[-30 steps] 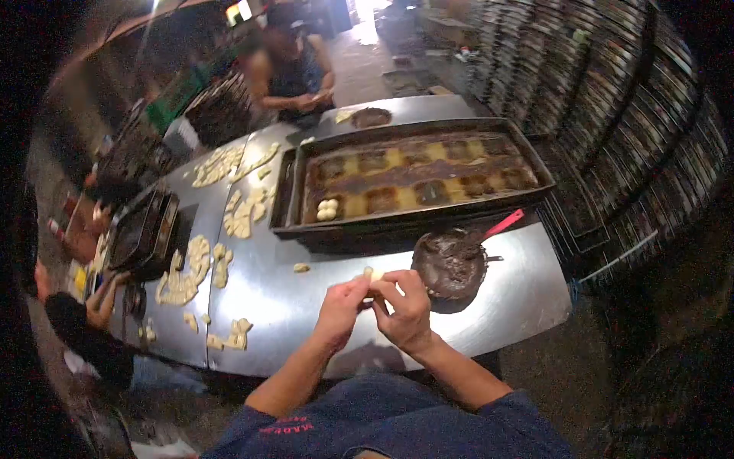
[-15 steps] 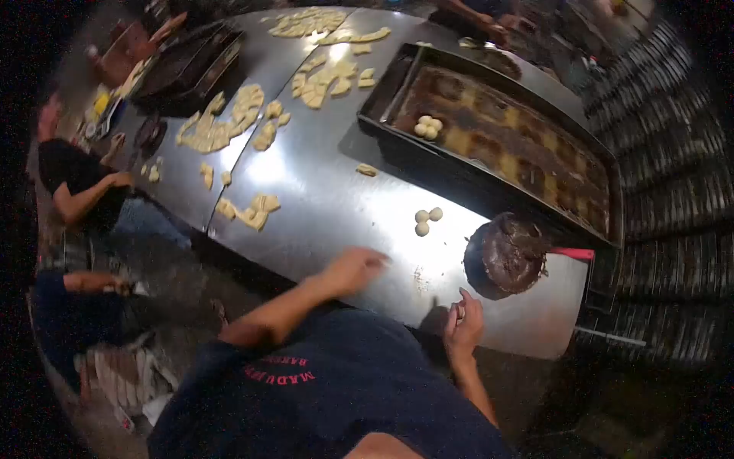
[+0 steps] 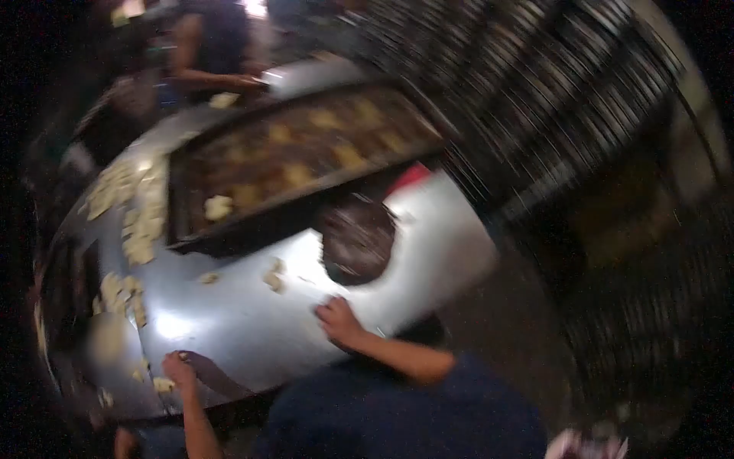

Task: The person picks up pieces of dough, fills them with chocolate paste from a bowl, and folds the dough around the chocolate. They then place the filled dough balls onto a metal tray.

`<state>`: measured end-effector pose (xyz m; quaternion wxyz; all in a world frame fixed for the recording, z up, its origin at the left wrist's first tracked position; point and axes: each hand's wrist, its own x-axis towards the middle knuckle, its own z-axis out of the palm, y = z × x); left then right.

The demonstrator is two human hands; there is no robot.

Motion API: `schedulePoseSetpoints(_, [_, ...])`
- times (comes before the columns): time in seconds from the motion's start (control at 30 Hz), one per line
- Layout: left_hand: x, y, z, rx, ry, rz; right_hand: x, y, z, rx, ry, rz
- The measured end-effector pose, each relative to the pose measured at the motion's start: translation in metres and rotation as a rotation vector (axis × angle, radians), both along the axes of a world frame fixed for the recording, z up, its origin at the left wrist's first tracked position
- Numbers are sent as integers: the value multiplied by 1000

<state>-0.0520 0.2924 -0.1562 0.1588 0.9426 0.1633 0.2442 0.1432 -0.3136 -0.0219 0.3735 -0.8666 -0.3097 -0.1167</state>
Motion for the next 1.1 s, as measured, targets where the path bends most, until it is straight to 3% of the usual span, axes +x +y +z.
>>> schedulePoseSetpoints(0.03, [21,-20,33,-97,322,117,-20,-1,26,-55,37,-77])
schedulePoseSetpoints(0.07, [74,-111,159,-149,604,356,-24,26,36,-66,44,-47])
schedulePoseSetpoints(0.1, [61,-66,89,-34,313,239,-19,47,33,-82,61,0])
schedulePoseSetpoints(0.13, [71,-117,126,-12,30,124,-12,51,34,-101,55,55])
schedulePoseSetpoints(0.17, [91,-164,173,-234,124,110,3,59,34,-100,45,127])
schedulePoseSetpoints(0.2, [102,-180,166,-406,80,61,23,65,23,-175,78,160])
schedulePoseSetpoints(0.23, [114,-214,184,-497,135,54,35,60,20,-14,-45,128])
schedulePoseSetpoints(0.27, [125,-257,223,-570,196,50,48,47,19,-91,8,113])
schedulePoseSetpoints(0.33, [131,-279,207,-384,162,-107,36,22,30,-82,-36,-23])
schedulePoseSetpoints(0.43, [140,-311,184,-161,74,-52,-9,15,20,-14,37,6])
schedulePoseSetpoints(0.47, [138,-316,175,-102,38,-68,-16,33,24,47,-52,6])
schedulePoseSetpoints(0.5, [136,-327,189,-226,68,-54,-19,51,28,62,-22,80])
schedulePoseSetpoints(0.57, [131,-309,136,-5,-17,-130,6,83,9,98,9,211])
schedulePoseSetpoints(0.63, [130,-309,131,62,13,-163,35,81,1,137,-154,76])
schedulePoseSetpoints(0.67, [166,-355,107,7,-16,-299,43,60,1,35,-87,25])
schedulePoseSetpoints(0.73, [193,-412,85,98,325,-514,25,10,-16,-52,186,-26])
schedulePoseSetpoints(0.77, [183,-380,86,239,539,-497,14,-4,-56,53,191,5])
schedulePoseSetpoints(0.8, [153,-318,106,400,793,-401,-1,-13,-96,159,-239,-36])
schedulePoseSetpoints(0.83, [149,-322,137,533,893,-258,-26,-7,-83,-289,-132,42])
schedulePoseSetpoints(0.87, [147,-329,169,-20,662,-21,-16,15,-6,71,40,162])
schedulePoseSetpoints(0.9, [144,-333,186,-562,271,172,-22,42,34,-79,140,22])
schedulePoseSetpoints(0.93, [133,-313,148,-9,38,-110,-12,63,30,-5,92,63])
schedulePoseSetpoints(0.97, [132,-307,137,57,92,-83,7,73,28,32,47,64])
schedulePoseSetpoints(1.0, [133,-308,116,243,-28,-168,21,61,21,54,20,62])
schedulePoseSetpoints(1.03, [127,-316,134,40,81,-89,27,45,33,46,7,4])
schedulePoseSetpoints(1.1, [127,-326,157,-15,-8,-96,14,4,44,-12,10,-53])
